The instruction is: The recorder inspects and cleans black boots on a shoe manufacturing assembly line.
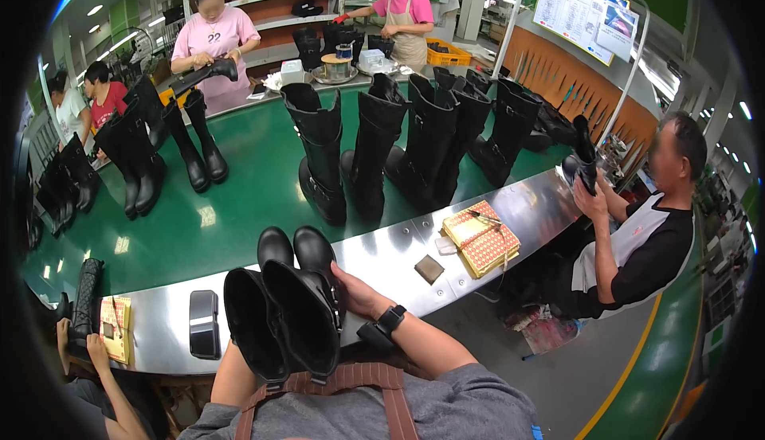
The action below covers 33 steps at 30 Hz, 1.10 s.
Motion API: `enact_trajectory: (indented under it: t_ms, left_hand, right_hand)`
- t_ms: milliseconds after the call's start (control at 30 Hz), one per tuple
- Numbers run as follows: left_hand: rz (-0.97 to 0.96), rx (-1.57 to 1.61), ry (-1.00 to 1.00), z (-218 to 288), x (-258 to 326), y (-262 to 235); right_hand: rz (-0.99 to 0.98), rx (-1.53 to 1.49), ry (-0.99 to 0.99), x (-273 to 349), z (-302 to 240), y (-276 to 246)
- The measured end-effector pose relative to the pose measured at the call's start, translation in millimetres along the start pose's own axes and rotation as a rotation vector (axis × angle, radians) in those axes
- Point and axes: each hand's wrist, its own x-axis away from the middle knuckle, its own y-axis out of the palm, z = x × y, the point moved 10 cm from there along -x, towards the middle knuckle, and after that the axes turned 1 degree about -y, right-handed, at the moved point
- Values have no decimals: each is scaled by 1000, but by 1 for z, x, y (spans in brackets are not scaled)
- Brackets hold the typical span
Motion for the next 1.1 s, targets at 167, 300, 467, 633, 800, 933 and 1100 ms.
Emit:
enact_trajectory:
  t_ms: [167,300,467,633,800,933,1100]
  left_hand:
    - [-71,-36,-6,18,-26,15]
    - [-122,-63,-23,33,-47,25]
    - [-178,-75,-50,42,-68,32]
    - [-207,-61,-76,41,-82,38]
    - [-225,-40,-88,42,-90,39]
    - [-243,-13,-103,39,-93,41]
    - [-309,10,-105,38,-120,57]
  right_hand:
    - [10,-57,-17,5,2,0]
    - [39,-106,12,8,-1,6]
    - [22,-143,0,13,-11,14]
    - [14,-39,-4,8,-4,4]
    - [38,-52,-1,9,-5,6]
    - [9,-108,12,19,-14,16]
    - [29,-175,69,4,12,-1]
